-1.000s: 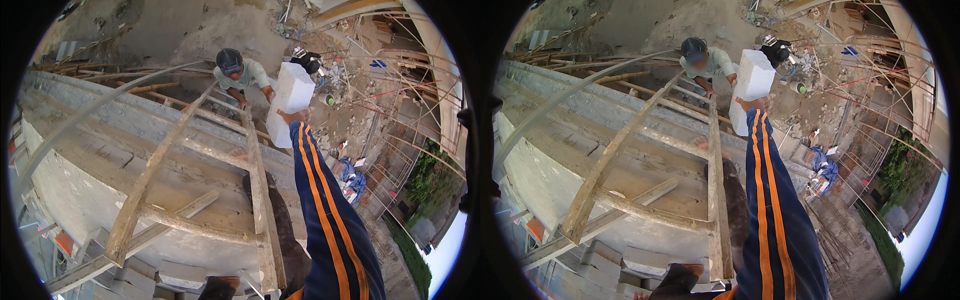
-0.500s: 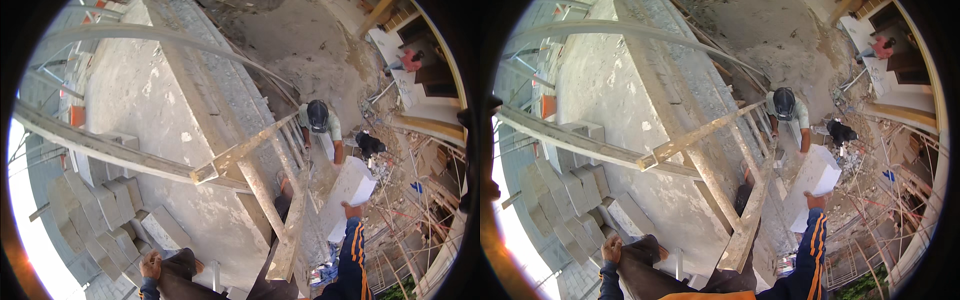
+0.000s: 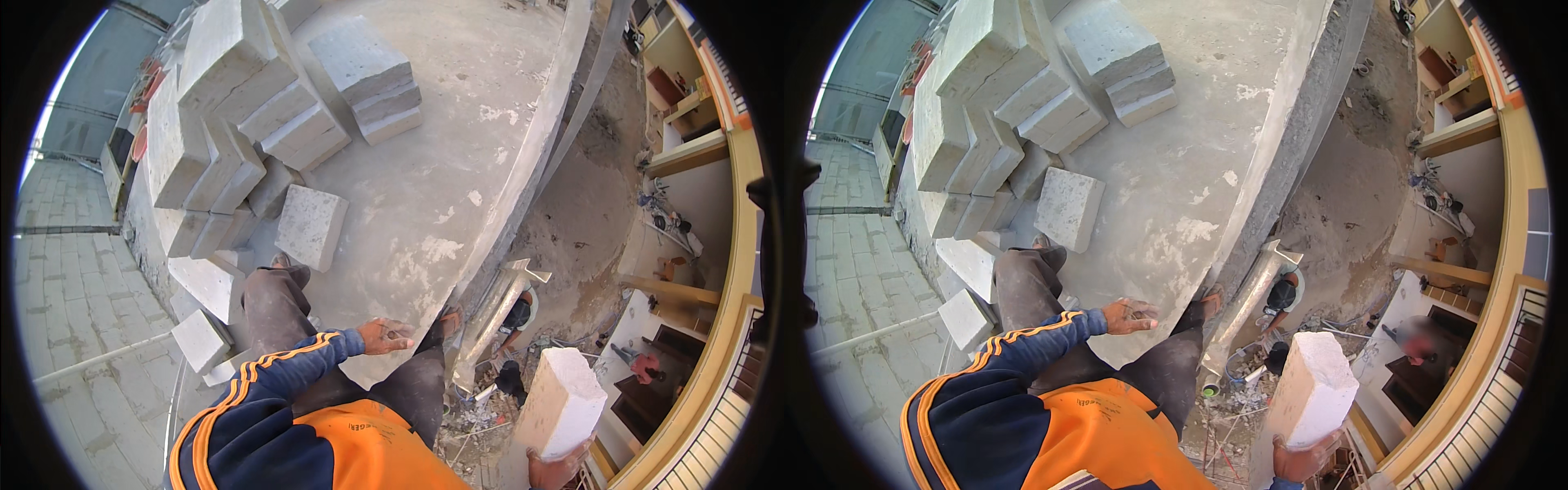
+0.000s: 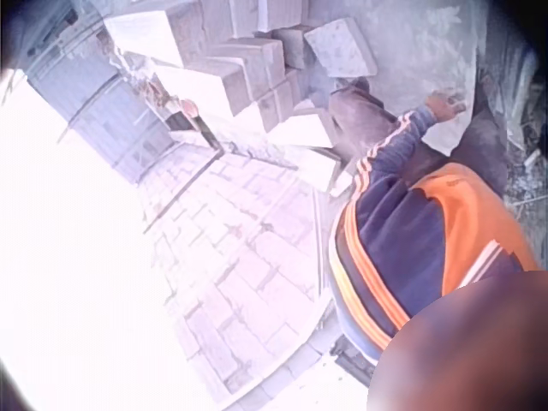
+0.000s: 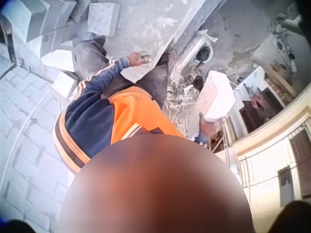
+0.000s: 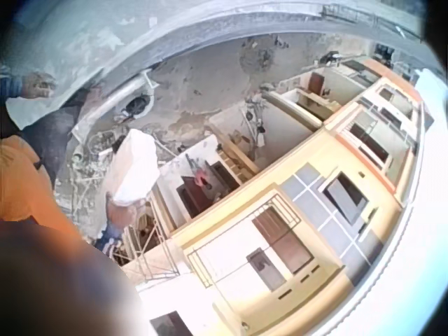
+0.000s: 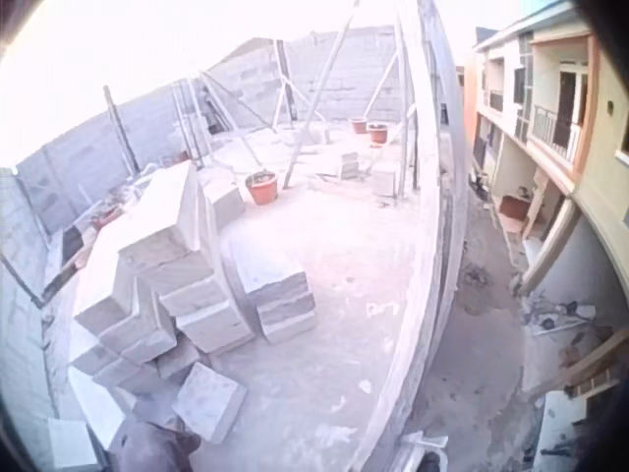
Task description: The person repeatedly picks up rectangular concrete blocks from a stack on a rooftop scaffolding and hands them down to a coworker below. The person handles the blocks one at a time, lifting and passing them over the edge of the structure.
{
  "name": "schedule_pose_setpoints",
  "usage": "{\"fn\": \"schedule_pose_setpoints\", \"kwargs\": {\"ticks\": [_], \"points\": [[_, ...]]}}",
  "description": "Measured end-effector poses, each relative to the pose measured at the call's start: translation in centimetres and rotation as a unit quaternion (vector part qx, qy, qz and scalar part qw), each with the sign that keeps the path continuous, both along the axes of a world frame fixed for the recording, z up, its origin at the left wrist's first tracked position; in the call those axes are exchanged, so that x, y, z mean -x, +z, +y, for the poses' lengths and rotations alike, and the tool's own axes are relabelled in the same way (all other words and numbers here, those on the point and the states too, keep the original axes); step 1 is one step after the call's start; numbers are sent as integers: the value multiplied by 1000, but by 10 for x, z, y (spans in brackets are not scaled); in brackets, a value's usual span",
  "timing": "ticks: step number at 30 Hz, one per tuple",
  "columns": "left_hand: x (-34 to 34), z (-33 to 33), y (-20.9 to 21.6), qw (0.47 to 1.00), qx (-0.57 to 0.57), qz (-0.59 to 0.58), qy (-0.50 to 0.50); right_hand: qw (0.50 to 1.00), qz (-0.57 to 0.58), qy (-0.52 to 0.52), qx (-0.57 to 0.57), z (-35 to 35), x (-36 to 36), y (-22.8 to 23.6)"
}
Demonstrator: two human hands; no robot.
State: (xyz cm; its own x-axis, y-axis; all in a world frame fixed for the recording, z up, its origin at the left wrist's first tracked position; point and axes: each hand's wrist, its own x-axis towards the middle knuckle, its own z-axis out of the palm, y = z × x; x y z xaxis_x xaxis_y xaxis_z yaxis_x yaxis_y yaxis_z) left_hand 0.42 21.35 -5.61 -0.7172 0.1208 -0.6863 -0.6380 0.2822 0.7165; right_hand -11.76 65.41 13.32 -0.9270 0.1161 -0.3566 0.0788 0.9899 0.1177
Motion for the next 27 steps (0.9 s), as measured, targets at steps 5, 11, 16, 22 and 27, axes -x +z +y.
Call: {"fn": "schedule_pose_setpoints", "kwargs": {"ticks": [5, 11, 16, 22, 27], "points": [[24, 31, 28, 975, -174, 137, 0, 966, 33, 224, 129, -106, 43, 135], [15, -24, 56, 923, -284, 164, 201, 866, -4, 295, 404, -263, 53, 114], [-24, -136, 35, 936, -22, -15, 352, 828, -76, 253, 494, -404, 29, -32], [-71, -246, -11, 845, 280, -153, 429, 719, -293, -114, 620, -545, -52, -180], [-88, -315, -41, 842, 338, -197, 372, 648, -337, -252, 635, -601, -98, -262]]}}
